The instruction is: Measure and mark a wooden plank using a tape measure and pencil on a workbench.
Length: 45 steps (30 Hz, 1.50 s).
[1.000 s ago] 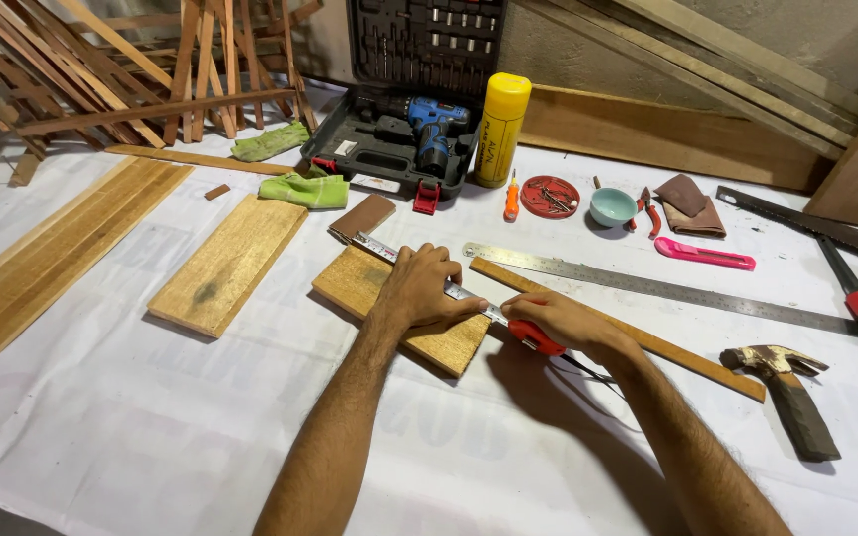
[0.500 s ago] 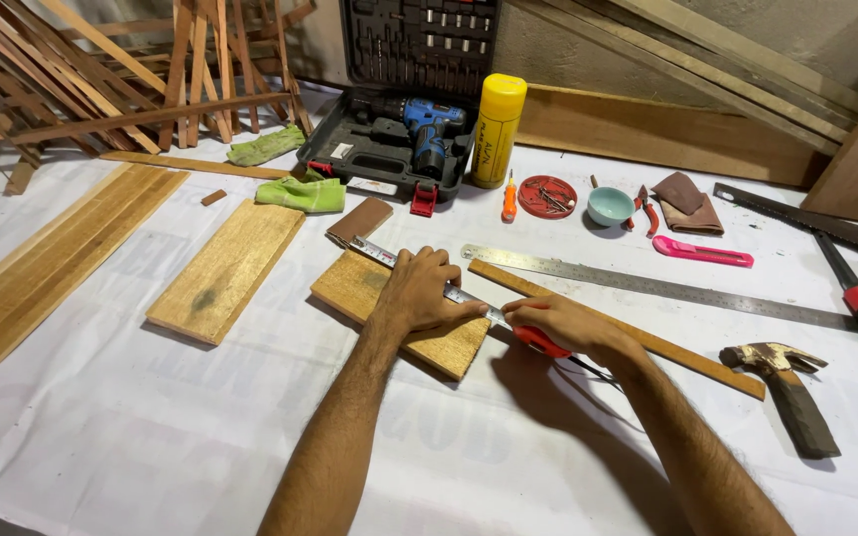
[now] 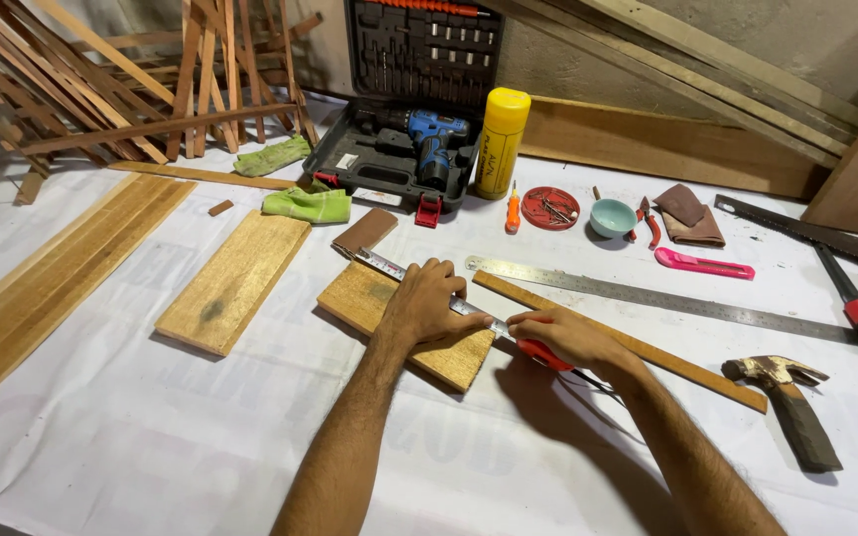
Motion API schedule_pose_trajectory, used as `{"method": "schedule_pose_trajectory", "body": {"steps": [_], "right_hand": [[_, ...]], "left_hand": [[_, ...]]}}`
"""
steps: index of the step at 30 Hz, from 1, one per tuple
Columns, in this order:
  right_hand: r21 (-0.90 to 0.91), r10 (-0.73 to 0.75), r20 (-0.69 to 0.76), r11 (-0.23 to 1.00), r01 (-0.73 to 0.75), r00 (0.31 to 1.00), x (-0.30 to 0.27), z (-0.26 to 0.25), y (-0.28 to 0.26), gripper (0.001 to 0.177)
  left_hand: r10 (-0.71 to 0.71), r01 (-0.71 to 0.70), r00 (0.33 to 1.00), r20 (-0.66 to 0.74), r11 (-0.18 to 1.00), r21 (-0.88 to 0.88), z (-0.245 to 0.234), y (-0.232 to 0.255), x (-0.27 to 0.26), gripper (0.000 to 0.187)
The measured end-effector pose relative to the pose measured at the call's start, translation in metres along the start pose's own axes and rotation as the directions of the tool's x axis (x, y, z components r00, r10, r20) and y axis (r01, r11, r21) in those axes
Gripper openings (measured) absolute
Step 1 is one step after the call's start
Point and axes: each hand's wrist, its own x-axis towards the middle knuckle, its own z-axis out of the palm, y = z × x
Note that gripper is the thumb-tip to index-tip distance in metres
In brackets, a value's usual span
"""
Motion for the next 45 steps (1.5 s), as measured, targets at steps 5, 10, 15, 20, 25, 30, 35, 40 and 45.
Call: {"method": "schedule_pose_trajectory", "body": {"steps": [5, 10, 15, 20, 25, 30, 35, 40, 45], "right_hand": [[0.077, -0.016, 0.011, 0.997, 0.015, 1.0, -0.005, -0.004, -0.004, 0.049], [0.091, -0.018, 0.01, 0.996, 0.017, 1.0, -0.004, -0.003, -0.008, 0.048], [0.23, 0.051, 0.008, 0.972, -0.051, 0.999, -0.012, 0.0, -0.02, 0.047], [0.294, -0.045, 0.023, 0.955, 0.036, 0.999, -0.018, 0.015, -0.025, 0.048], [0.293, -0.059, 0.058, 0.955, 0.039, 0.997, -0.032, 0.032, -0.037, 0.047], [0.197, -0.014, 0.049, 0.98, 0.004, 0.999, -0.043, 0.038, -0.036, 0.05], [0.169, 0.016, 0.033, 0.985, -0.021, 0.999, -0.053, 0.041, -0.04, 0.051], [0.137, 0.071, 0.026, 0.988, -0.074, 0.997, -0.057, 0.039, -0.029, 0.049], [0.09, 0.024, -0.002, 0.996, -0.024, 1.0, -0.058, 0.031, -0.022, 0.047]], "left_hand": [[0.025, -0.025, 0.999, -0.041, 1.0, -0.011, 0.003, -0.001, -0.002, 0.074], [0.048, -0.052, 0.995, -0.085, 0.998, -0.038, 0.003, -0.003, -0.001, 0.073], [0.092, -0.103, 0.987, -0.131, 0.992, -0.079, -0.014, -0.002, -0.011, 0.067], [0.129, -0.141, 0.976, -0.173, 0.988, -0.058, -0.021, -0.01, -0.04, 0.064], [0.105, -0.113, 0.986, -0.131, 0.992, -0.058, -0.023, -0.012, -0.07, 0.063], [0.197, -0.197, 0.98, -0.021, 0.98, 0.017, -0.024, -0.005, -0.086, 0.094], [0.205, -0.199, 0.975, -0.088, 0.977, 0.075, -0.008, -0.006, -0.08, 0.101], [0.105, -0.097, 0.991, -0.084, 0.991, 0.088, 0.003, 0.007, -0.07, 0.095], [0.116, -0.108, 0.988, -0.102, 0.991, 0.079, -0.003, 0.014, -0.07, 0.1]]}}
